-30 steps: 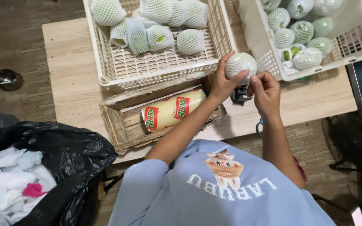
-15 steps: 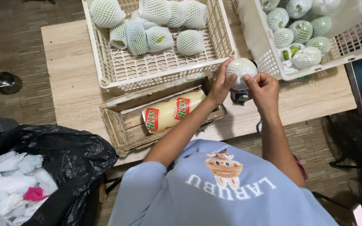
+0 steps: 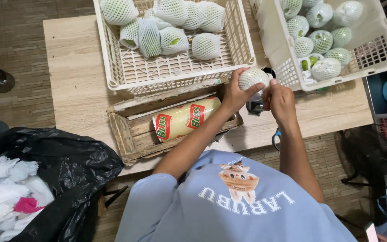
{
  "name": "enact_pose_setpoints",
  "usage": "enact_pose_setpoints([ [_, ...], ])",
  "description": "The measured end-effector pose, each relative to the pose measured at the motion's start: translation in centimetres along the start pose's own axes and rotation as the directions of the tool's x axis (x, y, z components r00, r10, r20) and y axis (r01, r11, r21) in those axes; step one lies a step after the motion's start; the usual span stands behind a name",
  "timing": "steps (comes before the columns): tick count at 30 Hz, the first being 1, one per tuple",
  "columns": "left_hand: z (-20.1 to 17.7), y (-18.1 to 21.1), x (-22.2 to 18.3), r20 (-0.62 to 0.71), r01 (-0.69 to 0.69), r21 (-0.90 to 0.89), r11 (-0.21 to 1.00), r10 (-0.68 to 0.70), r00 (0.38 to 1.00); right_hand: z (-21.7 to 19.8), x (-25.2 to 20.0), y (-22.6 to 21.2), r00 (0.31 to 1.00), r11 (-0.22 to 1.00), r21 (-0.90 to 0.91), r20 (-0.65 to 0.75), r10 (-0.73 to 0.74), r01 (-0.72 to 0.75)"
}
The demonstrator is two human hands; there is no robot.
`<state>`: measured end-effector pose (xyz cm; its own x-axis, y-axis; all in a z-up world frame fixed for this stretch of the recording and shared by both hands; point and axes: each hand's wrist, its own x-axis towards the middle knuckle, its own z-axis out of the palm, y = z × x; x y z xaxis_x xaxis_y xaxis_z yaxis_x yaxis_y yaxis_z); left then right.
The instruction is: Wrapping individual guavas in protective foam nets and organizing them into plastic crates.
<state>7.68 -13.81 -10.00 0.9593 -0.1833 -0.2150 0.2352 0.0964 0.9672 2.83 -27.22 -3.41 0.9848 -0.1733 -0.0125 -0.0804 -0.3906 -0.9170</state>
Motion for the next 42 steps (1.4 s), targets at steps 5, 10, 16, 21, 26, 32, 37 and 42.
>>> enact_pose_setpoints([
  [5,-0.6,0.8,-0.8,0.012,-0.009,-0.036,0.999,0.009,1.0,-0.2,0.7,1.6,0.998,1.0,-0.015,0.066,0.022,-0.021],
  [10,-1.0,0.3,-0.9,0.027,-0.048,-0.088,0.995,0.05,0.998,-0.8,0.4,0.4,0.992,0.999,-0.024,0.125,0.037,-0.034],
  [16,-1.1,-0.5,-1.3,-0.015,-0.13,-0.143,0.981,0.129,0.992,-0.9,-0.3,-2.9,0.972,0.984,-0.149,0.198,0.128,-0.099],
  [21,-1.4,-1.3,-1.6,-0.023,-0.183,-0.162,0.97,0.181,0.983,-1.1,0.4,-1.5,0.969,0.982,-0.156,0.206,0.139,-0.108],
  [26,-1.5,0.0,-2.3,-0.022,-0.169,-0.284,0.944,0.17,0.985,-2.0,1.7,2.5,0.951,0.989,-0.079,0.275,0.144,-0.127],
  [32,-3.4,2.9,-3.8,0.009,-0.132,-0.384,0.914,0.147,0.989,-1.4,2.1,5.2,0.956,0.989,-0.135,0.276,0.102,-0.066],
  [37,-2.8,-0.5,-2.1,-0.005,-0.104,-0.506,0.856,0.118,0.993,-0.2,0.9,6.4,0.969,0.972,0.234,0.238,-0.068,0.011],
  [42,-2.6,0.5,-1.8,0.069,-0.216,-0.148,0.965,0.228,0.971,3.7,0.6,6.5,0.971,0.861,0.469,0.033,-0.238,0.195],
])
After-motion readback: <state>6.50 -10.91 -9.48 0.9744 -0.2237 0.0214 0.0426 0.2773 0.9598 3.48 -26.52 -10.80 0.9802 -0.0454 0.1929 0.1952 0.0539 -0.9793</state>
